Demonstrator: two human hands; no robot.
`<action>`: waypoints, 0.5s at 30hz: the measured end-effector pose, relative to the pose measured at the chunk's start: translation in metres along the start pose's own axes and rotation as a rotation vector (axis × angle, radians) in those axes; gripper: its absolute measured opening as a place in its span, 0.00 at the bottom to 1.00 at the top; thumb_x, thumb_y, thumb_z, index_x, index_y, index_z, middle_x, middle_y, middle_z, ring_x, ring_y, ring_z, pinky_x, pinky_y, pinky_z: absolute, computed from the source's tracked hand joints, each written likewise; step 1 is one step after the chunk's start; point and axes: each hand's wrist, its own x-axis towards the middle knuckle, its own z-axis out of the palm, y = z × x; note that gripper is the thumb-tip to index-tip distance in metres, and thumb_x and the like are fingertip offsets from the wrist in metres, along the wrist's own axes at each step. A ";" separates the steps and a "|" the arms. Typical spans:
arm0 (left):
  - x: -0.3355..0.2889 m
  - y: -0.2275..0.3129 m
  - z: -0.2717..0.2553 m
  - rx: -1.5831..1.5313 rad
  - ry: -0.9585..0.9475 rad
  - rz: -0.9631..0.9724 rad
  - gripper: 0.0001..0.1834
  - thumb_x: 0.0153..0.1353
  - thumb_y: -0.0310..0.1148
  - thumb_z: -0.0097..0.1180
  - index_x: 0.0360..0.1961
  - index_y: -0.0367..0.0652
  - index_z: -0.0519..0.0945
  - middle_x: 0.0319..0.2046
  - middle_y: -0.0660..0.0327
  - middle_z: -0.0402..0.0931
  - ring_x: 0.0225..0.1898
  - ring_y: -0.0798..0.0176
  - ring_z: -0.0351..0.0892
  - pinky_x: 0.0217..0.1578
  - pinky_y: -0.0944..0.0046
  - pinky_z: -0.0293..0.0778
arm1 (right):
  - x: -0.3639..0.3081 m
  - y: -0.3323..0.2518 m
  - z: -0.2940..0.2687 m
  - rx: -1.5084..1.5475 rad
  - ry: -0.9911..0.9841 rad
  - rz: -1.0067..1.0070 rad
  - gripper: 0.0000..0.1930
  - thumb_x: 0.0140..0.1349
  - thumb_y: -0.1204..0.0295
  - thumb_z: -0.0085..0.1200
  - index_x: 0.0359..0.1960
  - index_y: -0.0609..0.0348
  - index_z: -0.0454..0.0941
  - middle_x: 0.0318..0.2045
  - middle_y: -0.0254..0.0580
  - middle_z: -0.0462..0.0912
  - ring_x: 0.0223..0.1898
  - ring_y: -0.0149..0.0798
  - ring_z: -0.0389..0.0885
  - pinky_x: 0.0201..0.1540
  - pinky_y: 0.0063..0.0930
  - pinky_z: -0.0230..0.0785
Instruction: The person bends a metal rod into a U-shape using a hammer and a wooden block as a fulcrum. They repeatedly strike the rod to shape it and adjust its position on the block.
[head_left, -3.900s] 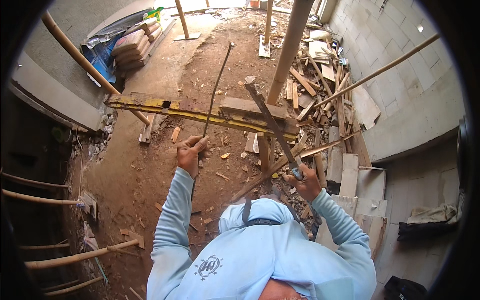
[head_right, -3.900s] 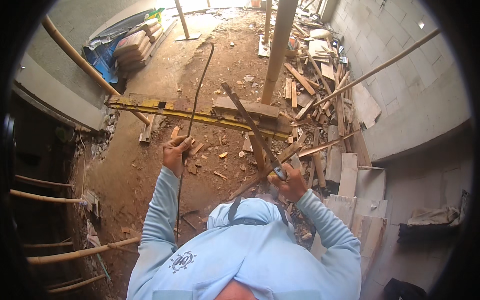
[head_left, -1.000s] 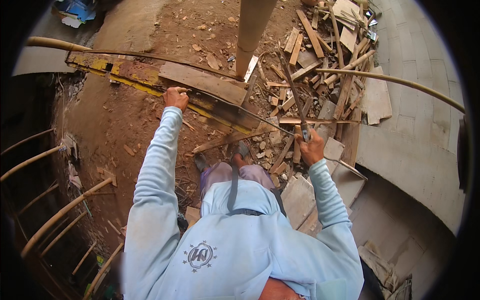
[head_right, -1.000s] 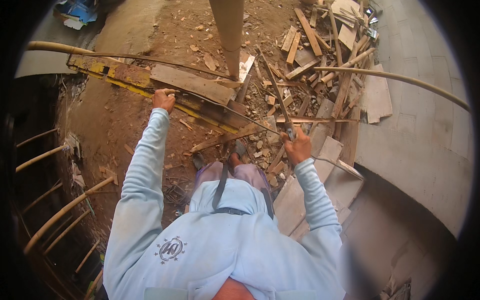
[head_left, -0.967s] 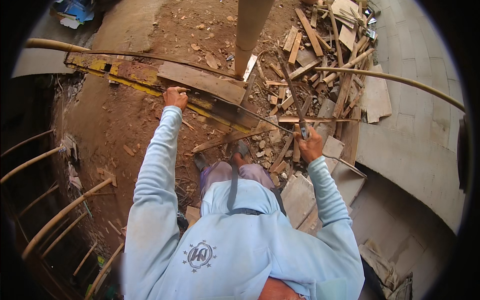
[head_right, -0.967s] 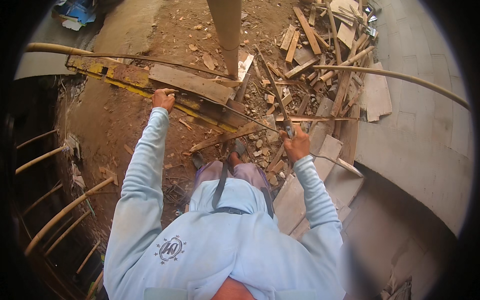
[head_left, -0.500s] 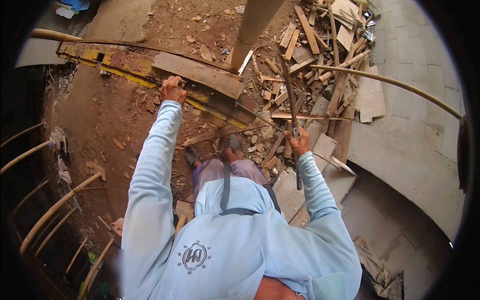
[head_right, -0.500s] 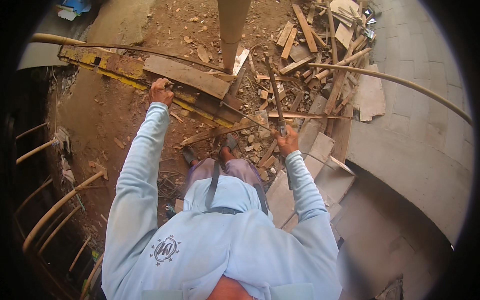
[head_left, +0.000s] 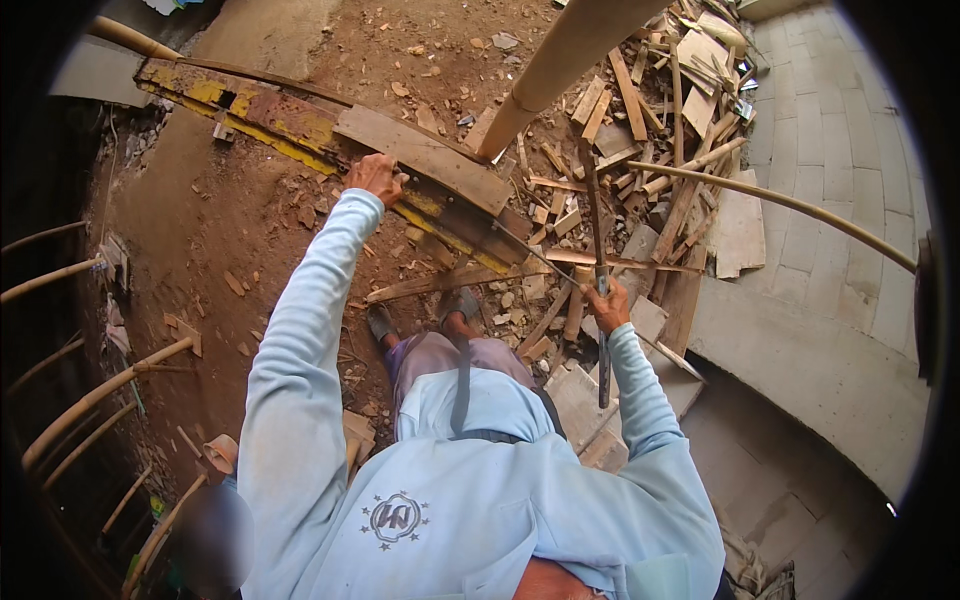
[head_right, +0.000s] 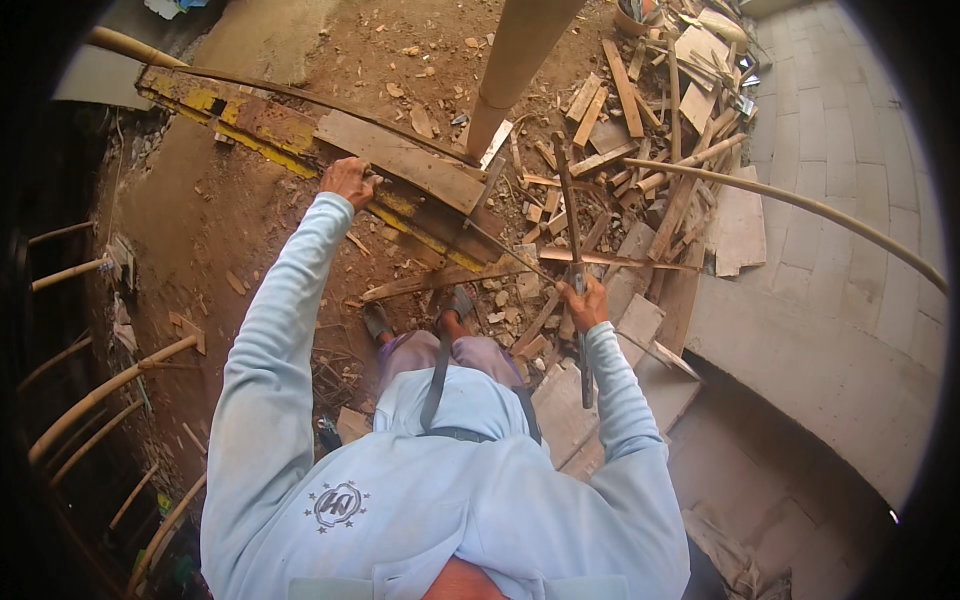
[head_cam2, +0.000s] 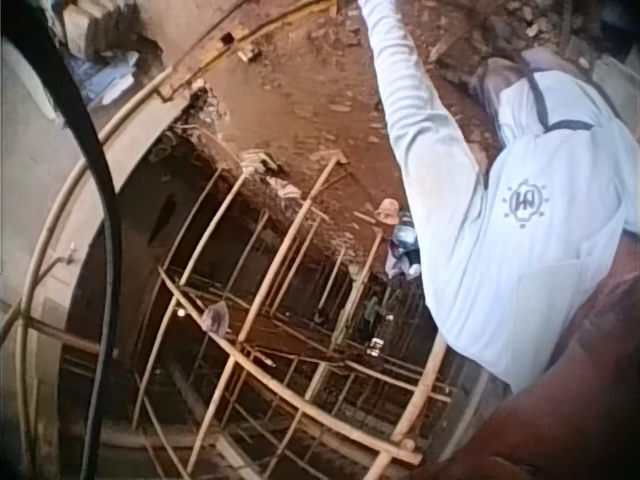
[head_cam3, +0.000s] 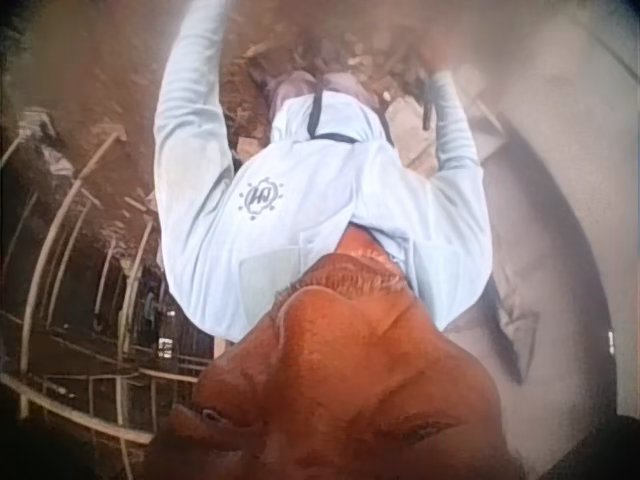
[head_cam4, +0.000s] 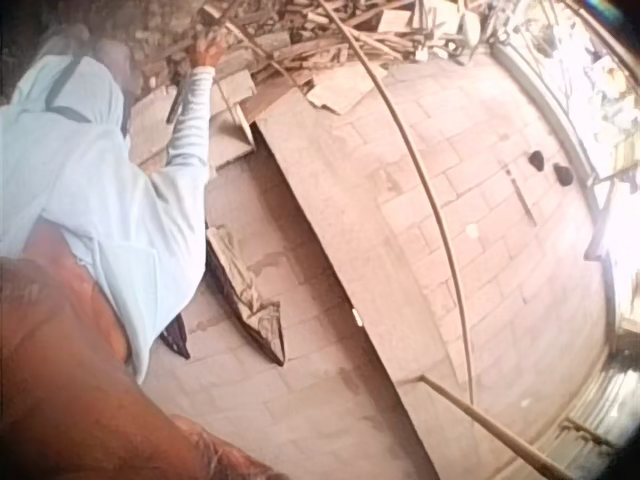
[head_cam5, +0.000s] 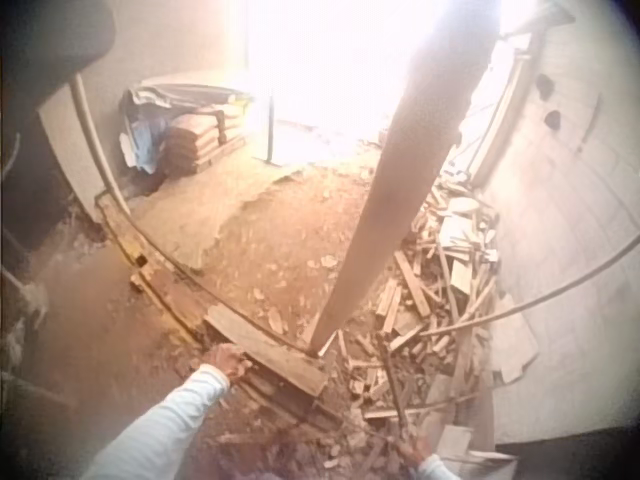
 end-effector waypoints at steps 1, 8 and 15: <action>-0.002 0.003 0.003 -0.008 0.024 0.004 0.13 0.59 0.39 0.61 0.34 0.37 0.82 0.38 0.48 0.81 0.41 0.45 0.81 0.44 0.50 0.76 | -0.002 0.000 -0.004 -0.040 0.005 0.026 0.16 0.60 0.60 0.62 0.32 0.61 0.76 0.22 0.38 0.79 0.26 0.33 0.77 0.31 0.32 0.71; -0.007 0.014 0.008 -0.051 0.119 -0.039 0.12 0.54 0.36 0.58 0.34 0.38 0.82 0.39 0.48 0.79 0.42 0.45 0.81 0.44 0.50 0.78 | -0.026 -0.027 -0.062 -0.516 0.128 -0.065 0.18 0.58 0.56 0.63 0.31 0.57 0.71 0.20 0.49 0.75 0.22 0.48 0.71 0.29 0.41 0.65; -0.009 0.036 0.014 0.041 0.168 -0.170 0.10 0.50 0.29 0.60 0.34 0.38 0.82 0.38 0.48 0.79 0.43 0.45 0.81 0.45 0.50 0.78 | 0.028 -0.071 -0.159 -1.078 -0.050 -0.361 0.16 0.55 0.60 0.63 0.30 0.57 0.71 0.23 0.52 0.79 0.25 0.54 0.80 0.27 0.46 0.70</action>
